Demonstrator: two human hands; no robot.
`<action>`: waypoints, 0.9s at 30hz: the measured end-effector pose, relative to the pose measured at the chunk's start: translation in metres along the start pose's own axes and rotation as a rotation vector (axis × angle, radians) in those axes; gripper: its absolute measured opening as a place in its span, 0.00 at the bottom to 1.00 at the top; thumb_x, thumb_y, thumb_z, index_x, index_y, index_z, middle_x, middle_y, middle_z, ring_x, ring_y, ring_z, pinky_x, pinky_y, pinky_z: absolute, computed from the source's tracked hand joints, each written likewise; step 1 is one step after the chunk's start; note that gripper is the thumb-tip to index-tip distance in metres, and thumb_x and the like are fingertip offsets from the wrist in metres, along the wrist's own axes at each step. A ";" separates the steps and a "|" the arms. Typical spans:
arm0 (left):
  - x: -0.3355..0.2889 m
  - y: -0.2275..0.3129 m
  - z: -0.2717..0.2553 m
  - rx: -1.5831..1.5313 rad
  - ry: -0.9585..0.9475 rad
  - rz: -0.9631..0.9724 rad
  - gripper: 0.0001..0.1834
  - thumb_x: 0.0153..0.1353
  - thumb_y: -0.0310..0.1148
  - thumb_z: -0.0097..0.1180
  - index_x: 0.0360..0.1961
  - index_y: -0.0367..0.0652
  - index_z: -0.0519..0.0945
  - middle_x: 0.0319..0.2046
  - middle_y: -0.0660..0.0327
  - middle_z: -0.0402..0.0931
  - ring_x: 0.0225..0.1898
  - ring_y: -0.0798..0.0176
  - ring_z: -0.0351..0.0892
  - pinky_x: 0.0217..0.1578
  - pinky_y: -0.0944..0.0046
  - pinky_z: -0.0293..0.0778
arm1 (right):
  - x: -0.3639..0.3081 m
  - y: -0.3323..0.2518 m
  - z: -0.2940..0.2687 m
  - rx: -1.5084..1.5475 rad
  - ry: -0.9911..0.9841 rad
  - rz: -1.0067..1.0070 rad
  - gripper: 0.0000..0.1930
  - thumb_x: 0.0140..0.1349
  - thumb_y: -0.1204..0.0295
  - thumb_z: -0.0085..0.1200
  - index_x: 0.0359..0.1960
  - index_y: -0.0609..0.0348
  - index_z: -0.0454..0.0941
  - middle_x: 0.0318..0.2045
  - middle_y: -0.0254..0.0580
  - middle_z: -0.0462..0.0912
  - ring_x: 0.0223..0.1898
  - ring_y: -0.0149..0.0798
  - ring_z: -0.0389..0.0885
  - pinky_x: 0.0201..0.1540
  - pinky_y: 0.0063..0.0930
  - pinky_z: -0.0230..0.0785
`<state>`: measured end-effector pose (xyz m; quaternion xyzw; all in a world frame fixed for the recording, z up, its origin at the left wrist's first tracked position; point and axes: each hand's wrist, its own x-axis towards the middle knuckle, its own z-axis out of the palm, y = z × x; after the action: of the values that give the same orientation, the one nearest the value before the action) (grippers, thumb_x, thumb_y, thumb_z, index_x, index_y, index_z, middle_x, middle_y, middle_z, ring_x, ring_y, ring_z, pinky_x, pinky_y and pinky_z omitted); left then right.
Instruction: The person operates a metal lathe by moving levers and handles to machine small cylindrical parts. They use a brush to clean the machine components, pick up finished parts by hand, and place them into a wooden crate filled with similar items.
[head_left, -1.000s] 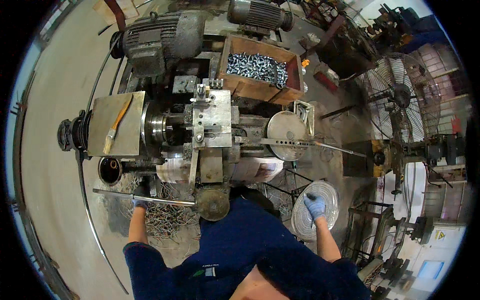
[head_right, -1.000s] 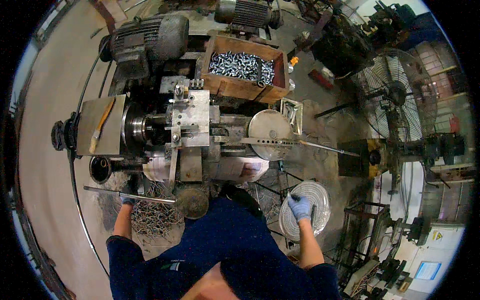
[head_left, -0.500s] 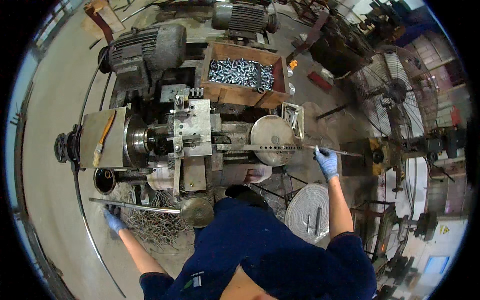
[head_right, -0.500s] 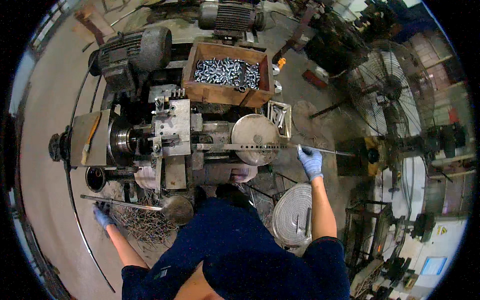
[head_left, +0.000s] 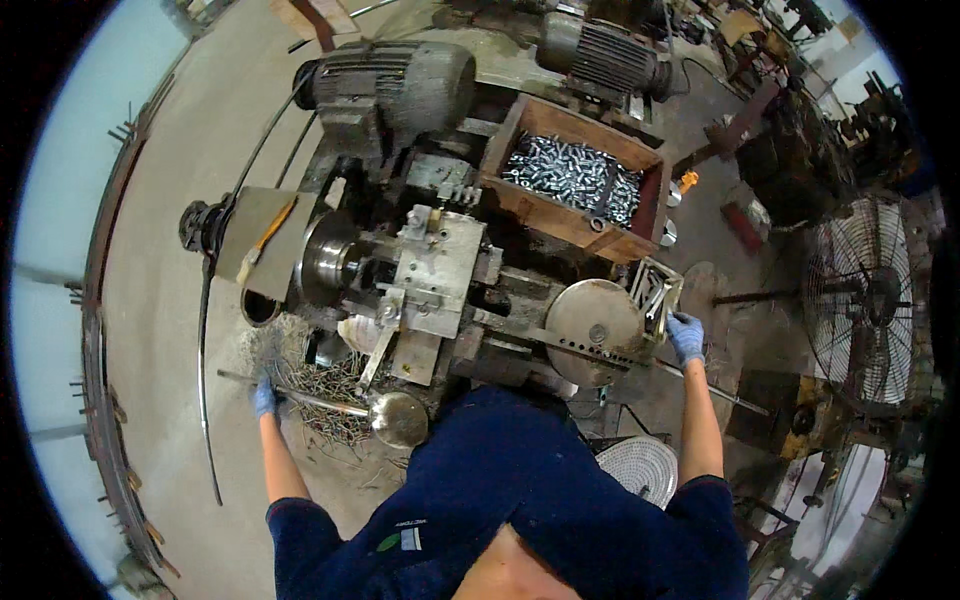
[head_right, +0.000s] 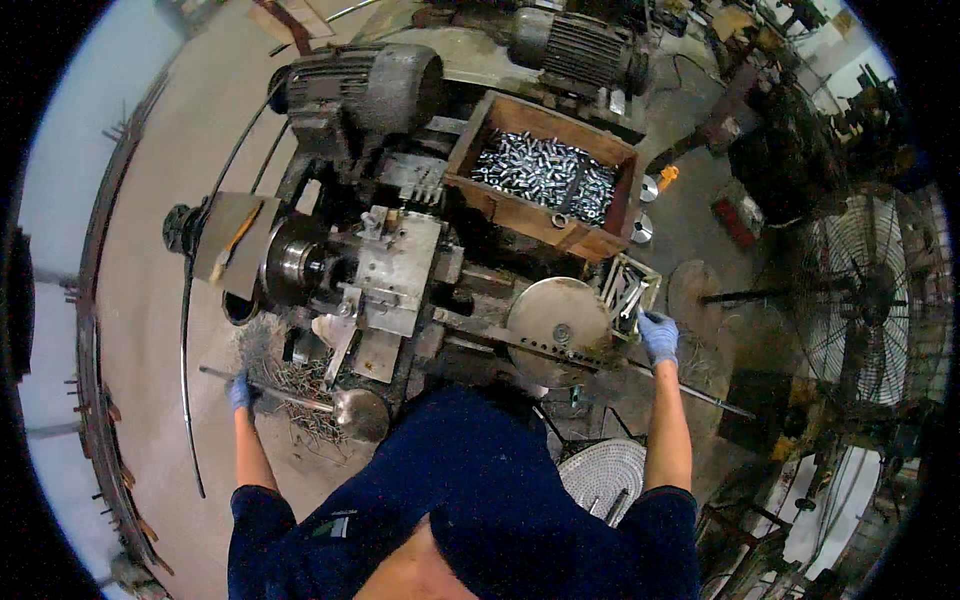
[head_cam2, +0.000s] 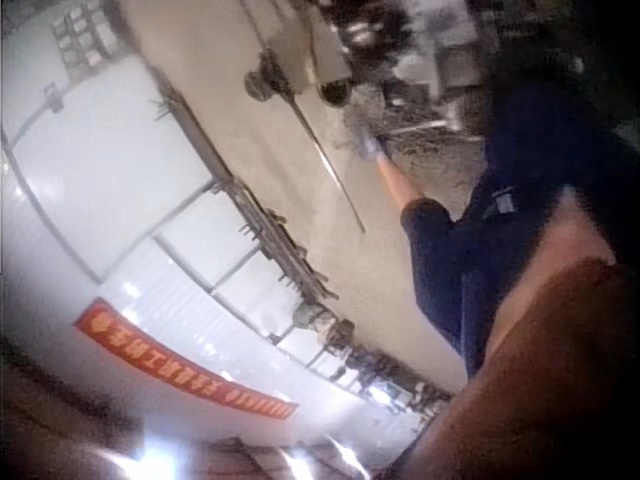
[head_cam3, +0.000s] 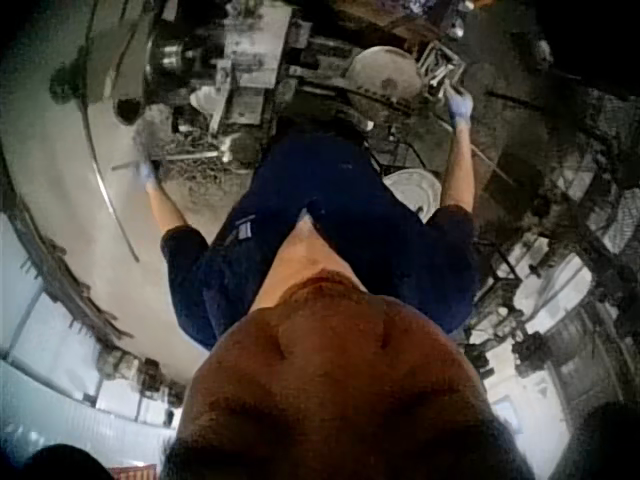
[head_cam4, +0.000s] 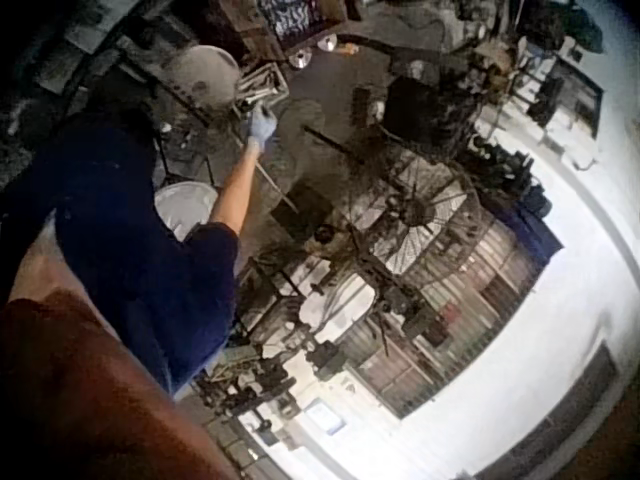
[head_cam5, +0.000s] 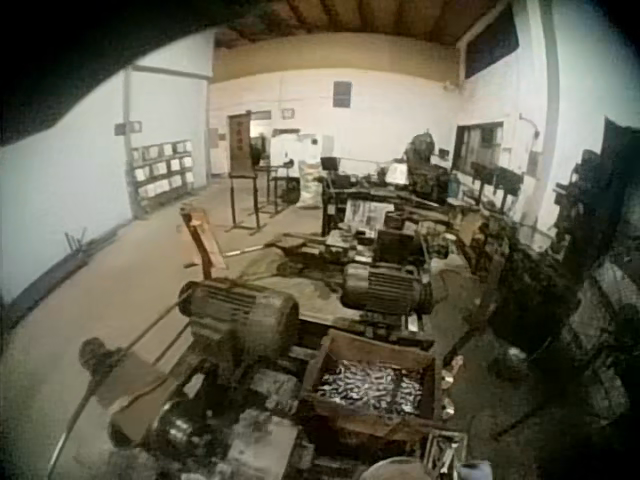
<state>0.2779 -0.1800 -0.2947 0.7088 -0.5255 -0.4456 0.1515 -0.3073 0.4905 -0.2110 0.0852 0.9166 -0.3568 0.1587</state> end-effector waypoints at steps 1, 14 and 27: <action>-0.014 0.012 -0.007 0.060 -0.063 0.011 0.20 0.53 0.48 0.48 0.33 0.40 0.73 0.23 0.59 0.70 0.18 0.64 0.67 0.18 0.64 0.66 | -0.002 -0.010 -0.004 -0.121 0.010 0.080 0.19 0.48 0.59 0.56 0.33 0.65 0.78 0.30 0.44 0.80 0.31 0.35 0.78 0.36 0.27 0.67; -0.302 0.349 0.070 0.117 -0.455 0.755 0.17 0.57 0.34 0.46 0.43 0.33 0.72 0.34 0.57 0.75 0.34 0.67 0.73 0.38 0.69 0.68 | 0.030 -0.066 0.021 -0.583 -0.182 -0.091 0.33 0.42 0.45 0.52 0.38 0.64 0.74 0.35 0.56 0.77 0.39 0.50 0.75 0.42 0.36 0.66; -0.224 0.410 0.252 0.539 -0.804 0.895 0.14 0.56 0.35 0.48 0.37 0.37 0.77 0.29 0.61 0.76 0.28 0.72 0.70 0.30 0.69 0.68 | 0.026 -0.055 0.026 -0.533 -0.247 0.091 0.35 0.41 0.41 0.50 0.33 0.68 0.76 0.34 0.57 0.77 0.40 0.52 0.75 0.43 0.36 0.66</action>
<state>-0.1832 -0.0843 -0.0491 0.2132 -0.8783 -0.4223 -0.0688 -0.3405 0.4335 -0.2039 0.0374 0.9471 -0.1039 0.3014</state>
